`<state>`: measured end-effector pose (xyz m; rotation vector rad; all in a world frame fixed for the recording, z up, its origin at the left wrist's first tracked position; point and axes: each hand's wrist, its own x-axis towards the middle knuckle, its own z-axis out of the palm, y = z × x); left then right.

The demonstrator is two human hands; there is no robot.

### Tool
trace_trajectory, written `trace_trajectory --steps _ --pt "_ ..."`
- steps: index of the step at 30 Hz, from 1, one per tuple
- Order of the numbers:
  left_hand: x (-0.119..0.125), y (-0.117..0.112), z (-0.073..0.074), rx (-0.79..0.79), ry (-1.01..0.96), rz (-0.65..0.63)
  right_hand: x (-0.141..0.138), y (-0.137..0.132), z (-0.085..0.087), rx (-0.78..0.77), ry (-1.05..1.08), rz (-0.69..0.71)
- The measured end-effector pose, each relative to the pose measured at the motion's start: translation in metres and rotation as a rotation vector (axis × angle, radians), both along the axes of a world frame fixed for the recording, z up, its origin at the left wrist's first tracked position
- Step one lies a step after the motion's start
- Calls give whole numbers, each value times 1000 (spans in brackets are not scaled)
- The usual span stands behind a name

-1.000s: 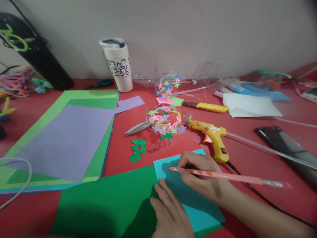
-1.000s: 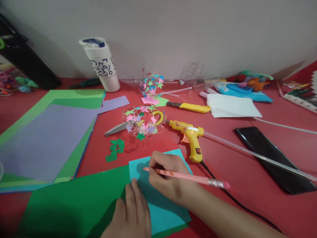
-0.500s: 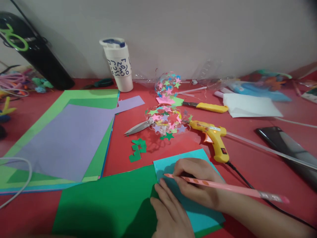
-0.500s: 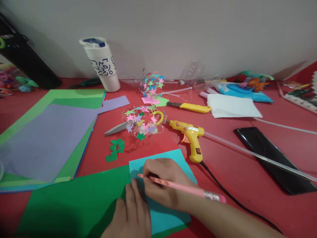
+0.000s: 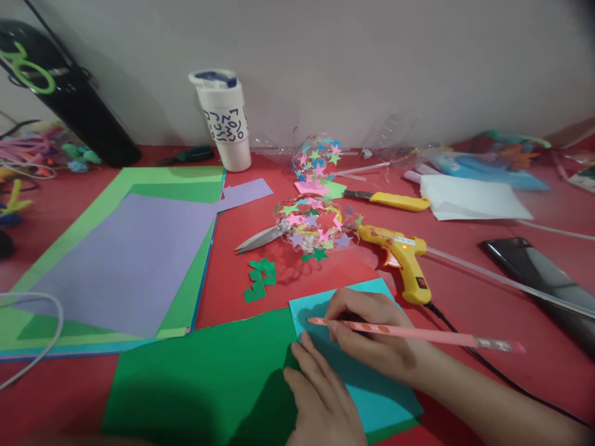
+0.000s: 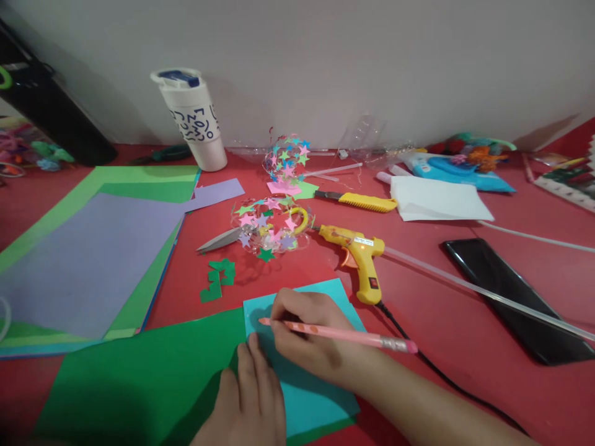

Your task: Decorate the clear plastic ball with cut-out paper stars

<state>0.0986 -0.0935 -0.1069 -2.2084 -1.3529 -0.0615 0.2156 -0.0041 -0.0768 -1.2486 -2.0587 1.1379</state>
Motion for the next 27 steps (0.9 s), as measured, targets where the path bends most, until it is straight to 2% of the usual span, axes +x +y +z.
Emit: trace_trajectory --steps 3,5,6,10,11,12,15,17,20,24,27 --pt "17 -2 -12 22 -84 134 -1 -1 1 13 -4 3" --pt "22 -3 -18 64 -106 281 -1 0 1 12 -17 22" --pt "21 -4 -20 60 -96 287 -1 0 1 8 -27 28" --pt "7 -8 -20 -44 -44 12 0 2 1 -3 -45 31" --pt "7 -8 -20 -72 -44 -6 0 2 1 -8 -31 30" --pt "10 -9 -22 -95 -56 31 0 3 1 -13 -15 29" --pt "31 -8 -28 -71 -87 374 0 3 0 -23 17 15" --pt "43 -7 -32 -53 -86 411 0 4 1 -34 13 8" --pt "40 -6 -29 -46 -81 354 -1 4 1 -55 6 20" --pt "9 -7 -17 -57 -71 132 -1 4 1 -60 16 16" --pt "-8 -6 -12 -53 -75 -14 0 5 2 -190 93 -57"
